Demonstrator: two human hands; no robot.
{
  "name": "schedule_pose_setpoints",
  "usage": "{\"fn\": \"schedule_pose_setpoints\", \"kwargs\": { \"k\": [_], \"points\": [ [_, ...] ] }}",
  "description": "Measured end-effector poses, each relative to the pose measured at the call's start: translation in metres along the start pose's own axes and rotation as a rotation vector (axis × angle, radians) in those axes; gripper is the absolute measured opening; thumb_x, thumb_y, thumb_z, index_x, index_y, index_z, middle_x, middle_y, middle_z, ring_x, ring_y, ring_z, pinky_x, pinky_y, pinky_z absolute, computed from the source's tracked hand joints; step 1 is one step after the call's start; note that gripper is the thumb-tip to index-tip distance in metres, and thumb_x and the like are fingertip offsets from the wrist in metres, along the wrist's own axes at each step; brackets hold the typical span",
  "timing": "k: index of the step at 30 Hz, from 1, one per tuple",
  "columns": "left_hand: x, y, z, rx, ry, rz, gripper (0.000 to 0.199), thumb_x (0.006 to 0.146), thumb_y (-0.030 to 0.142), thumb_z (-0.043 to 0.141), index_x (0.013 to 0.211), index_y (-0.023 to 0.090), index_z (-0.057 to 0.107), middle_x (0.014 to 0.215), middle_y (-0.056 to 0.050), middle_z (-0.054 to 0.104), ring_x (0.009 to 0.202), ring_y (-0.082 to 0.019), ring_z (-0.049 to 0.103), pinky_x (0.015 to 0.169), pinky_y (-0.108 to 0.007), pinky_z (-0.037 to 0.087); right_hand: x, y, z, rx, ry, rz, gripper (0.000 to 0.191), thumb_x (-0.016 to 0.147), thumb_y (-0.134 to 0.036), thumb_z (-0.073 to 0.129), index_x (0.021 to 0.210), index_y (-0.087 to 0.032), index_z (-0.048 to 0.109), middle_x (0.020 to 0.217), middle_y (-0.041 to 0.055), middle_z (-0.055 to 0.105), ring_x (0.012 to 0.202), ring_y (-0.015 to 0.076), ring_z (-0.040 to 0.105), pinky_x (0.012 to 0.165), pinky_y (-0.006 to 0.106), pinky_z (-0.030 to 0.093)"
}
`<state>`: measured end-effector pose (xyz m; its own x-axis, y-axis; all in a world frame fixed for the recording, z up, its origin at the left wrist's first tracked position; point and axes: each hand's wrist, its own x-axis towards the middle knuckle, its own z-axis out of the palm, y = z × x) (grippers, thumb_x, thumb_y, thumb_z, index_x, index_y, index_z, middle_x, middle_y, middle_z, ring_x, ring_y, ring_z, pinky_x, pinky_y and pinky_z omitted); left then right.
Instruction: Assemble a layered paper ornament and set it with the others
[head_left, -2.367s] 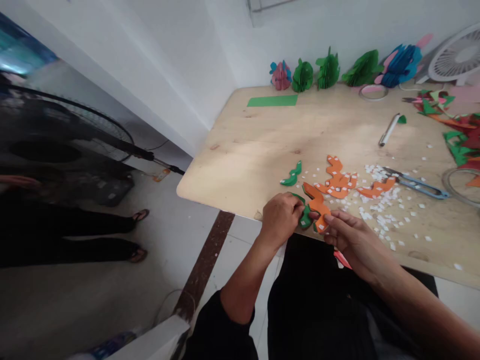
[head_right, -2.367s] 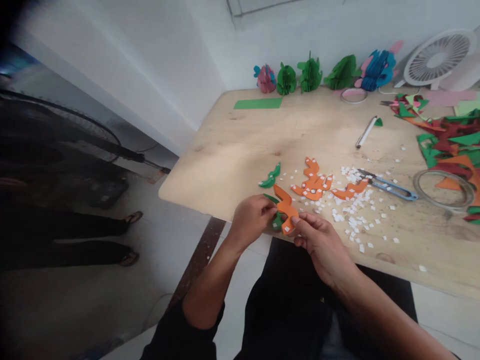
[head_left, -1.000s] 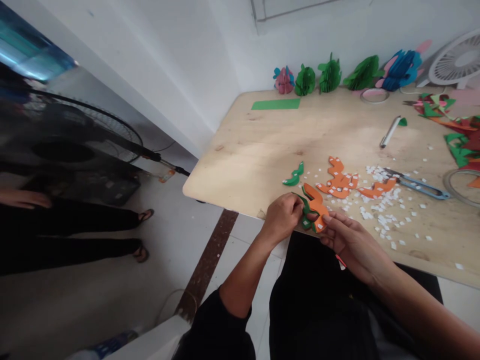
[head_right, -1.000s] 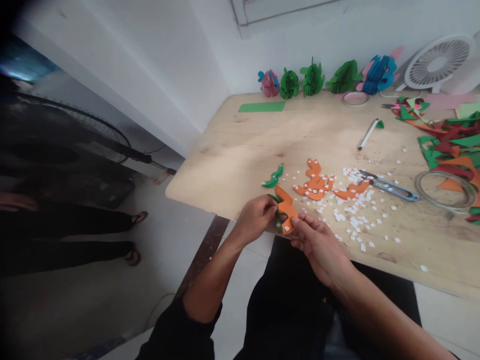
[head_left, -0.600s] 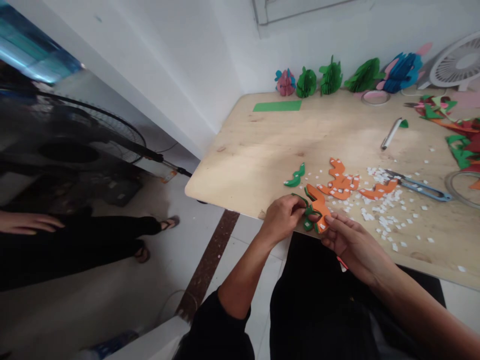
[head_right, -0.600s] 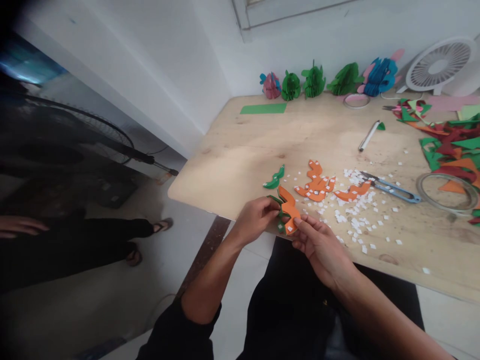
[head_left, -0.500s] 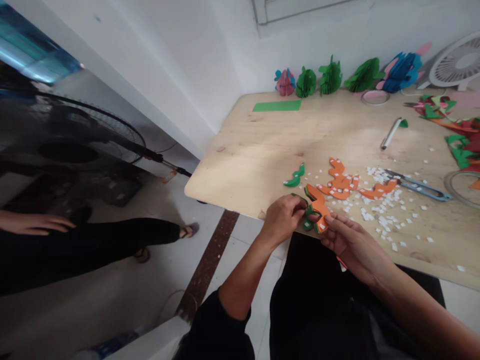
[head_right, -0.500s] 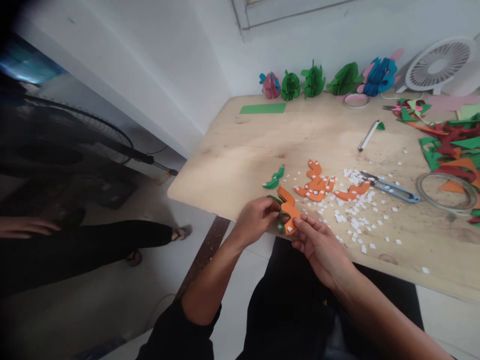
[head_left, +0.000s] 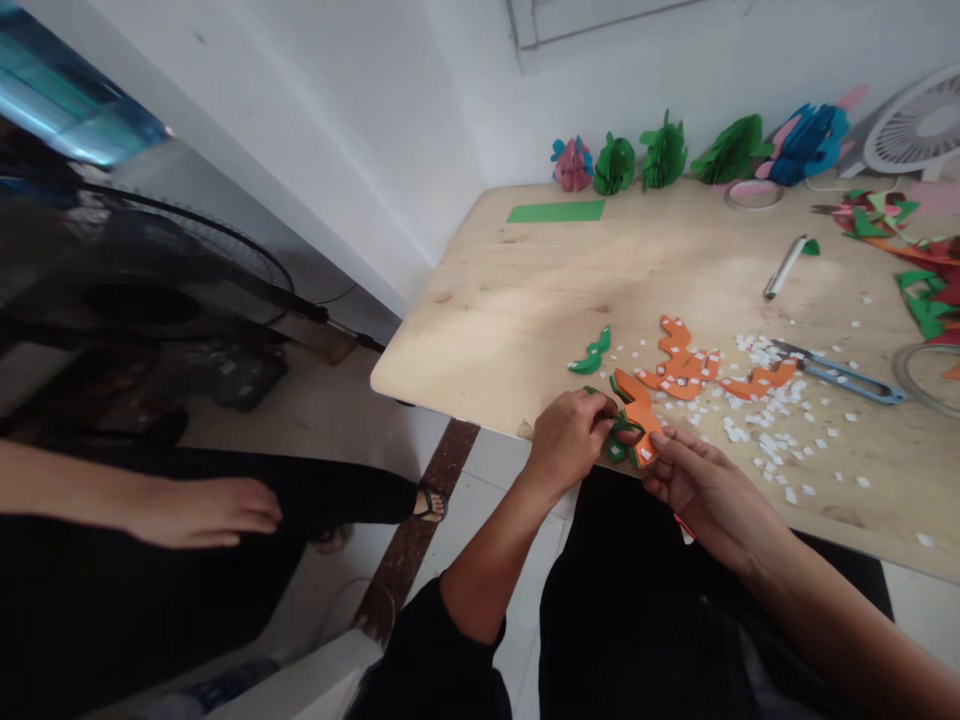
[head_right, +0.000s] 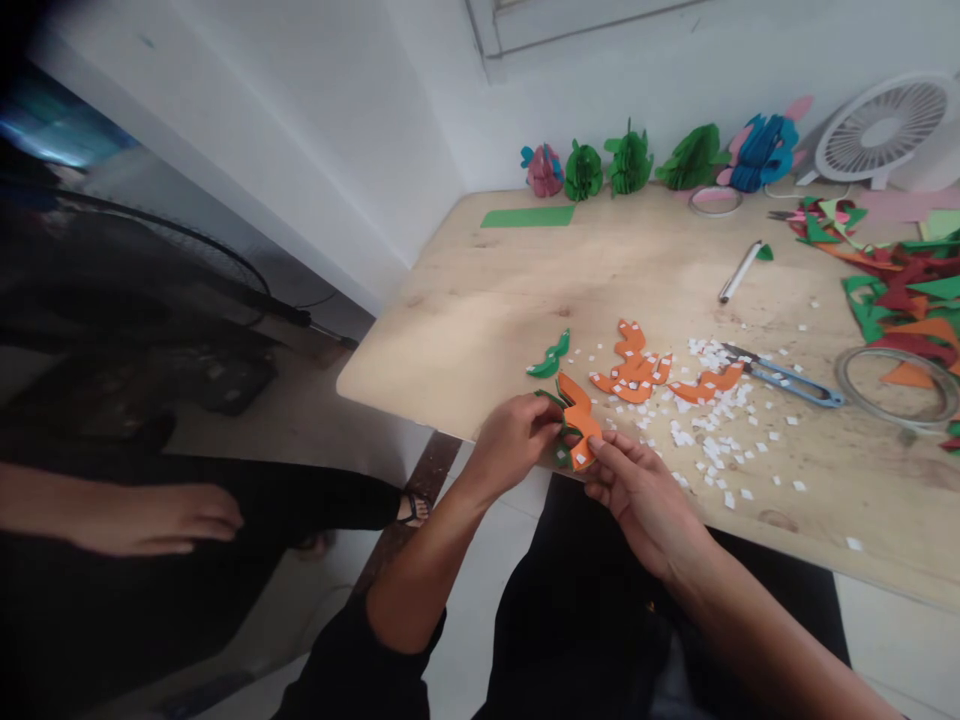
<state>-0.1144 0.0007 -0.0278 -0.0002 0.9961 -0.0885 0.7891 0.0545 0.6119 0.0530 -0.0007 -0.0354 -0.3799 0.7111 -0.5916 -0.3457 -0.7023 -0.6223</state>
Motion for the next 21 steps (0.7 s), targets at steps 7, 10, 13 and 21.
{"fn": "schedule_pose_setpoints", "kwargs": {
  "k": [7, 10, 13, 21],
  "points": [
    [-0.0016, 0.0030, 0.0009, 0.024, 0.019, -0.035, 0.013, 0.080, 0.013, 0.059, 0.086, 0.022, 0.067, 0.087, -0.002, 0.070, 0.086, -0.019, 0.062, 0.082, -0.032, 0.048, -0.0007, 0.0000, -0.0003, -0.001, -0.006, 0.004, 0.018, 0.069, -0.031, 0.081, 0.075, -0.021, 0.068, 0.076, -0.0015, 0.065, 0.065, 0.0112, 0.058, 0.054, 0.021, 0.045],
    [-0.0016, 0.0027, 0.0010, 0.008, 0.020, -0.040, 0.013, 0.080, 0.014, 0.059, 0.085, 0.022, 0.068, 0.086, -0.002, 0.070, 0.085, -0.018, 0.062, 0.081, -0.031, 0.048, -0.0008, 0.0002, -0.0009, -0.005, 0.000, 0.001, 0.018, 0.069, -0.032, 0.080, 0.077, -0.021, 0.068, 0.076, -0.0017, 0.066, 0.065, 0.0117, 0.059, 0.054, 0.022, 0.045],
    [-0.0005, 0.0036, 0.0005, -0.012, 0.016, -0.054, 0.008, 0.081, 0.017, 0.060, 0.082, 0.020, 0.067, 0.084, -0.002, 0.070, 0.083, -0.018, 0.062, 0.077, -0.030, 0.048, -0.0010, 0.0001, -0.0005, 0.002, -0.009, 0.002, 0.019, 0.069, -0.031, 0.081, 0.078, -0.021, 0.068, 0.078, -0.0012, 0.066, 0.065, 0.0116, 0.060, 0.054, 0.021, 0.045],
    [0.0007, 0.0051, 0.0043, -0.025, 0.041, -0.078, 0.006, 0.080, 0.017, 0.062, 0.075, 0.019, 0.064, 0.082, -0.003, 0.067, 0.081, -0.017, 0.061, 0.075, -0.029, 0.047, 0.0007, 0.0013, -0.0020, 0.023, -0.014, 0.012, 0.019, 0.068, -0.030, 0.081, 0.076, -0.020, 0.068, 0.075, -0.0012, 0.066, 0.064, 0.0116, 0.060, 0.054, 0.021, 0.044]
  ]
}}
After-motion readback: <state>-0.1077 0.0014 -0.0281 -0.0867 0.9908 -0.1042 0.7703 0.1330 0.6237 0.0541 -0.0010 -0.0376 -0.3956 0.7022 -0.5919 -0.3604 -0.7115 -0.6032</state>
